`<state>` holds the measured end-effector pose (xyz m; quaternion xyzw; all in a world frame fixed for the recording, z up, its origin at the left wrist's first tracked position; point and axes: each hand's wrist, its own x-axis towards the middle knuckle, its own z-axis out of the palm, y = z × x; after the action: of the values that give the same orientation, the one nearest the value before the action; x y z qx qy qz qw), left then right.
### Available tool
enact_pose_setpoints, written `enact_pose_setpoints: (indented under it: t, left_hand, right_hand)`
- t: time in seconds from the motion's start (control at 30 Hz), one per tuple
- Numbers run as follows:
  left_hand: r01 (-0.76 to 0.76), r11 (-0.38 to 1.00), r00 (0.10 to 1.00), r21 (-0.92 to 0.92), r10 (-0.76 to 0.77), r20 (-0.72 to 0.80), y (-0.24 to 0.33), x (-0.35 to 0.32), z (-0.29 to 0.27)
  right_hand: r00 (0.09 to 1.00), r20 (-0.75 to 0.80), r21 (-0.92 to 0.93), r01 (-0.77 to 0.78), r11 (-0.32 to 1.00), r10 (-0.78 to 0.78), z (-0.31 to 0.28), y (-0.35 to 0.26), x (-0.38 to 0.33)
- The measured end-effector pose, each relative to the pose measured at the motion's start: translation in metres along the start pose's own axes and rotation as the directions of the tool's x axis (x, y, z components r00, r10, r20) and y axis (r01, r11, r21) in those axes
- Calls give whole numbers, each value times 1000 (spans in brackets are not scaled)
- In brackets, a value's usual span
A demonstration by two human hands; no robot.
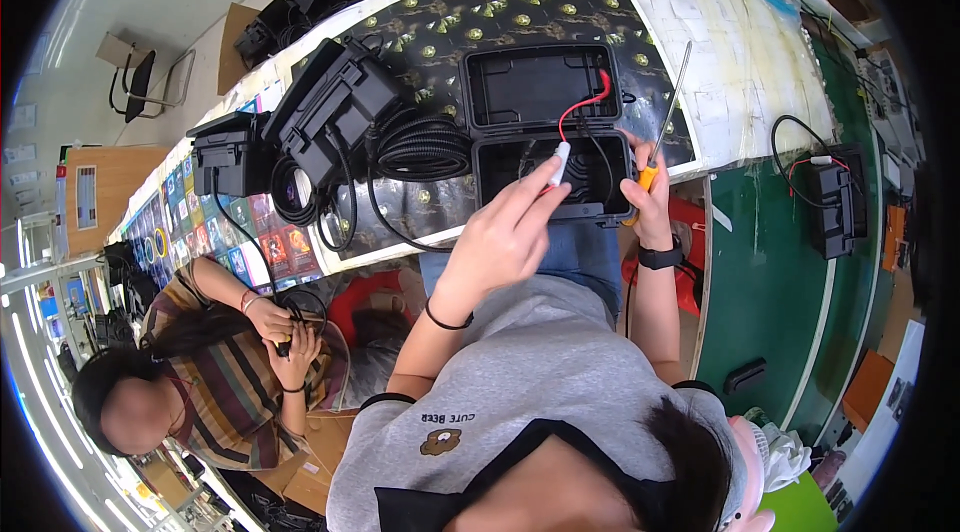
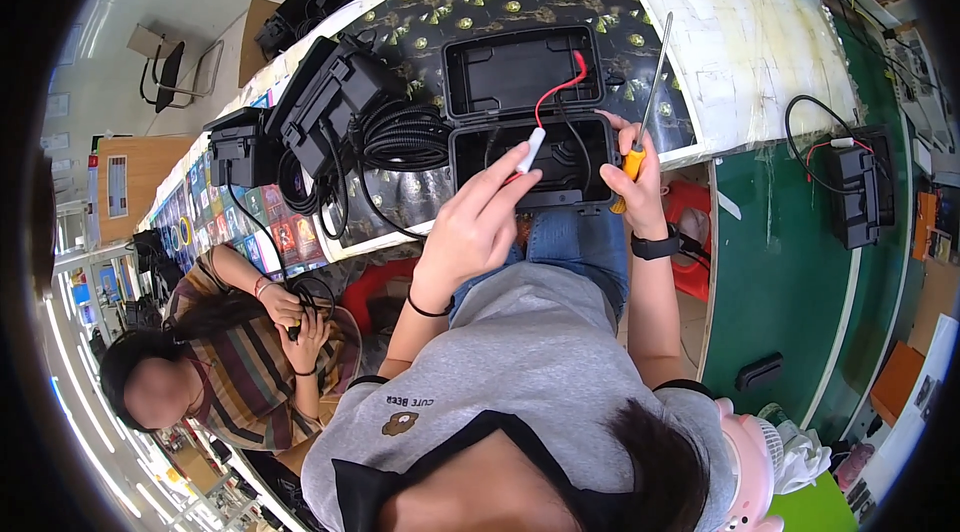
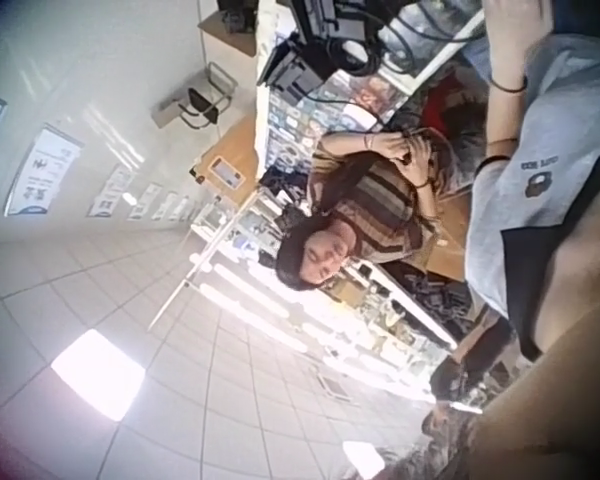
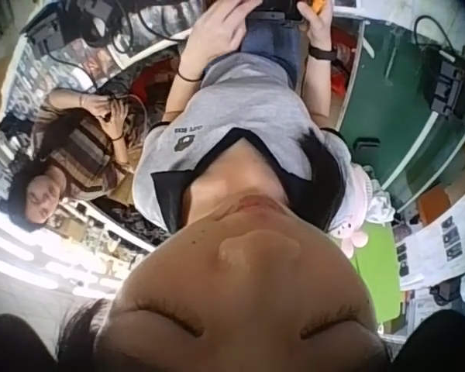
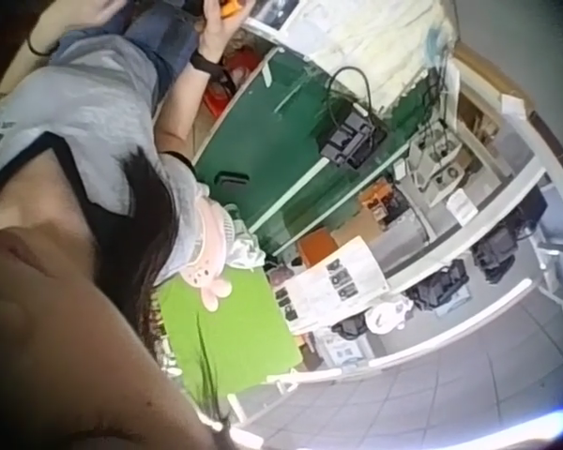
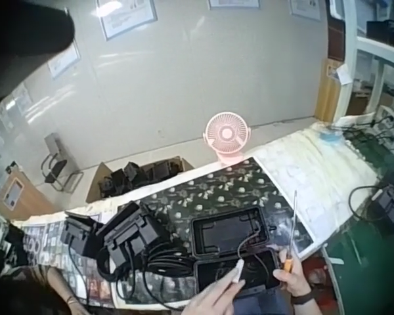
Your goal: Assemble electronic components and wires into black plastic boxes using a screwdriver.
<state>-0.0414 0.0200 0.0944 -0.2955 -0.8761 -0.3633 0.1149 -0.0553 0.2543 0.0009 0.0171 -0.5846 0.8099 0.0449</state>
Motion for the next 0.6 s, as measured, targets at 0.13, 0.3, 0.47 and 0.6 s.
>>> enact_pose_setpoints:
  t: [0.13, 0.3, 0.47, 0.6]
  left_hand:
    - [-72, 993, 988, 91, 84, -130, -5, 5, 4]
    - [125, 982, 963, 142, -85, -257, -24, -4, -12]
    - [200, 939, 978, 281, -175, -111, -19, -9, -29]
    - [147, 961, 982, 234, -170, 80, -18, -14, -43]
  right_hand:
    - [1000, 0, 10, -4, 1000, 4, 2, -1, 0]
    - [1000, 7, 26, -13, 1000, 13, 0, 3, 1]
    - [1000, 8, 5, -5, 1000, 5, -2, 5, 1]
    - [999, 16, 57, -33, 998, 32, -1, 4, -1]
